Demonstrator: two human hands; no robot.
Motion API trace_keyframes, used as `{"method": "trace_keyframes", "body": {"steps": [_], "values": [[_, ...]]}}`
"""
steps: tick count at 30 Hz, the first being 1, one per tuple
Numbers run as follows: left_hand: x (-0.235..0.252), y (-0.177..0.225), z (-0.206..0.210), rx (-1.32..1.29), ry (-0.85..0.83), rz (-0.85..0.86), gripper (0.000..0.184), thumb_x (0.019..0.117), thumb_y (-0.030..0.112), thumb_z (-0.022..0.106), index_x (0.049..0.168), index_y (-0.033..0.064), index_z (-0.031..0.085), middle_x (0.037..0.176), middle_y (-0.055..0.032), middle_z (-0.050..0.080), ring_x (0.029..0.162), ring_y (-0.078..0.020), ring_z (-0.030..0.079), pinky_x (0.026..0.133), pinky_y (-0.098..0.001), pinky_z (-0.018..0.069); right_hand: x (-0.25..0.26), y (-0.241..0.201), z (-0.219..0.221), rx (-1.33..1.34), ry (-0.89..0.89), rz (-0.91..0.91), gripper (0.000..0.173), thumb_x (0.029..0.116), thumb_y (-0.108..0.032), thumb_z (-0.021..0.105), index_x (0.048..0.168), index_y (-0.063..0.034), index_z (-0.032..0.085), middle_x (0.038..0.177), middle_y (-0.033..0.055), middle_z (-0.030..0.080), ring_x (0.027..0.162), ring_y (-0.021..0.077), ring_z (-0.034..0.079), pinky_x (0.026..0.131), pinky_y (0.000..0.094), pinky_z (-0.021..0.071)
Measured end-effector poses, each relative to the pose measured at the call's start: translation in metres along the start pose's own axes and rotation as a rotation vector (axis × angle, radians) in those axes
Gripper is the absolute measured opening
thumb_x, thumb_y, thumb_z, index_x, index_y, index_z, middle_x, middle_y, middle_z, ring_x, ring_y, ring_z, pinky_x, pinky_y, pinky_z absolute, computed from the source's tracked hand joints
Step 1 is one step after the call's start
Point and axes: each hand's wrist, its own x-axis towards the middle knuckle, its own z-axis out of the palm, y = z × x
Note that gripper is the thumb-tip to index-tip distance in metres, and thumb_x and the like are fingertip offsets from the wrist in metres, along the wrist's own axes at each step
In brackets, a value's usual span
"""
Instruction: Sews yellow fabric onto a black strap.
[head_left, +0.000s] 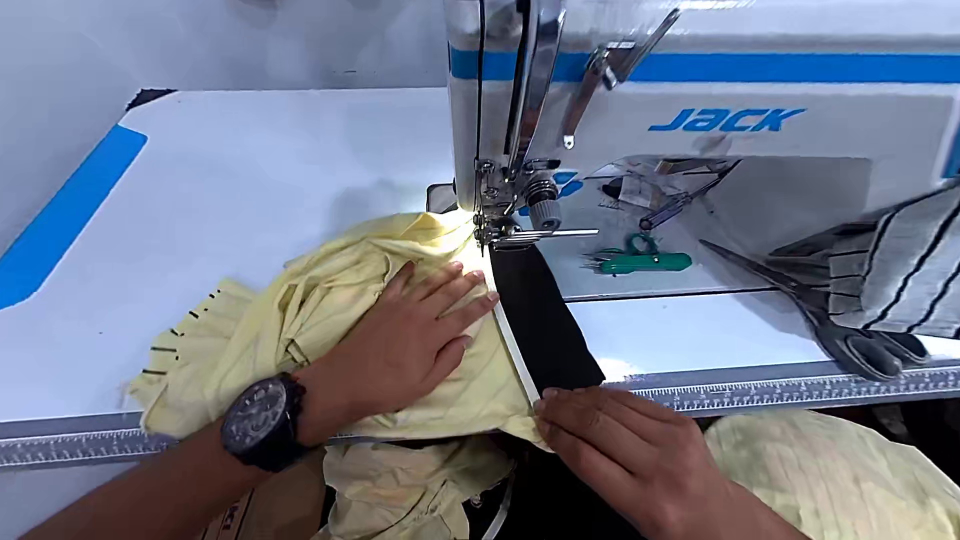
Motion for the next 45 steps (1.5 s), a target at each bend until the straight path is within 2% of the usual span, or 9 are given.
{"method": "trace_keyframes", "body": {"steps": [7, 16, 20, 22, 24, 29, 34, 40, 45], "values": [[0.023, -0.047, -0.008, -0.114, 0.105, 0.095, 0.043, 0.1025, 0.04, 0.05, 0.133, 0.0153, 0.068, 0.136, -0.0094, 0.062, 0.125, -0.0251, 0.059, 0.112, -0.0522, 0.0409, 0.023, 0.017, 0.016, -0.05, 0.013, 0.05, 0.017, 0.1028, -0.007, 0.053, 0.102, -0.0094, 0.07, 0.105, 0.0056, 0.077, 0.106, 0.0192, 0.073, 0.09, 0.032, 0.0591], [0.057, -0.095, -0.022, -0.135, 0.07, 0.158, 0.04, 0.1012, 0.033, 0.051, 0.126, 0.0102, 0.071, 0.139, -0.0111, 0.062, 0.14, -0.0273, 0.05, 0.119, -0.0461, 0.036, 0.068, 0.031, 0.031, -0.16, -0.018, 0.177, 0.017, 0.0976, -0.011, 0.059, 0.093, -0.0123, 0.075, 0.099, 0.0042, 0.076, 0.095, 0.0193, 0.073, 0.079, 0.033, 0.0597], [0.027, -0.011, -0.039, 0.005, 0.281, 0.001, 0.033, 0.0951, 0.031, 0.061, 0.109, 0.0035, 0.073, 0.11, -0.0147, 0.069, 0.099, -0.0307, 0.069, 0.079, -0.0468, 0.0581, 0.08, 0.038, 0.038, -0.085, 0.089, 0.321, 0.012, 0.0952, -0.014, 0.062, 0.094, -0.0102, 0.074, 0.101, 0.0042, 0.074, 0.083, 0.0175, 0.072, 0.062, 0.0321, 0.0577], [0.021, 0.015, -0.02, 0.092, 0.328, 0.003, 0.029, 0.0955, 0.029, 0.063, 0.106, 0.0036, 0.07, 0.095, -0.0143, 0.064, 0.067, -0.0279, 0.066, 0.048, -0.04, 0.0526, 0.084, 0.034, 0.038, -0.025, 0.169, 0.396, 0.009, 0.0938, -0.013, 0.066, 0.094, -0.0098, 0.074, 0.104, 0.0039, 0.074, 0.084, 0.0152, 0.072, 0.061, 0.0309, 0.0576], [0.03, 0.007, -0.005, 0.193, 0.384, 0.036, 0.016, 0.0943, 0.016, 0.064, 0.1, 0.0016, 0.068, 0.092, -0.0196, 0.065, 0.062, -0.0338, 0.064, 0.043, -0.0428, 0.0501, 0.09, 0.028, 0.04, 0.006, 0.226, 0.449, 0.007, 0.0927, -0.012, 0.07, 0.092, -0.0098, 0.076, 0.101, 0.0033, 0.073, 0.085, 0.0144, 0.071, 0.063, 0.0307, 0.0581], [0.032, -0.027, -0.023, 0.309, 0.448, 0.335, 0.014, 0.0996, 0.0, 0.05, 0.093, -0.0013, 0.062, 0.096, -0.0211, 0.069, 0.098, -0.0385, 0.07, 0.084, -0.0466, 0.0587, 0.088, 0.02, 0.046, -0.046, 0.194, 0.41, 0.011, 0.0936, -0.014, 0.067, 0.086, -0.0115, 0.075, 0.094, 0.0031, 0.072, 0.083, 0.0171, 0.07, 0.064, 0.0341, 0.0565], [0.003, -0.028, -0.031, 0.032, 0.139, 0.236, 0.016, 0.0892, 0.004, 0.051, 0.094, 0.0079, 0.065, 0.067, -0.0023, 0.061, 0.053, -0.0194, 0.062, 0.044, -0.0377, 0.049, 0.079, 0.027, 0.047, -0.102, 0.067, 0.276, 0.011, 0.094, -0.012, 0.067, 0.088, -0.0112, 0.076, 0.096, 0.0031, 0.074, 0.097, 0.0199, 0.072, 0.091, 0.0395, 0.0583], [0.002, 0.031, -0.054, 0.35, -0.063, -0.083, 0.024, 0.0842, -0.001, 0.072, 0.108, 0.0007, 0.067, 0.091, -0.0166, 0.062, 0.063, -0.0308, 0.064, 0.048, -0.0419, 0.0514, 0.068, 0.022, 0.038, -0.144, -0.045, 0.283, 0.015, 0.0988, -0.015, 0.062, 0.097, -0.0105, 0.076, 0.11, 0.0041, 0.073, 0.103, 0.0185, 0.071, 0.088, 0.034, 0.0588], [0.001, 0.001, -0.015, 0.021, 0.02, 0.342, 0.042, 0.101, 0.018, 0.042, 0.134, 0.0029, 0.064, 0.142, -0.012, 0.06, 0.137, -0.0293, 0.053, 0.113, -0.0488, 0.0437, 0.051, 0.021, 0.035, -0.17, -0.1, 0.235, 0.02, 0.0993, -0.015, 0.055, 0.103, -0.0138, 0.075, 0.137, 0.0032, 0.066, 0.129, 0.0221, 0.061, 0.1, 0.0437, 0.0523]]}}
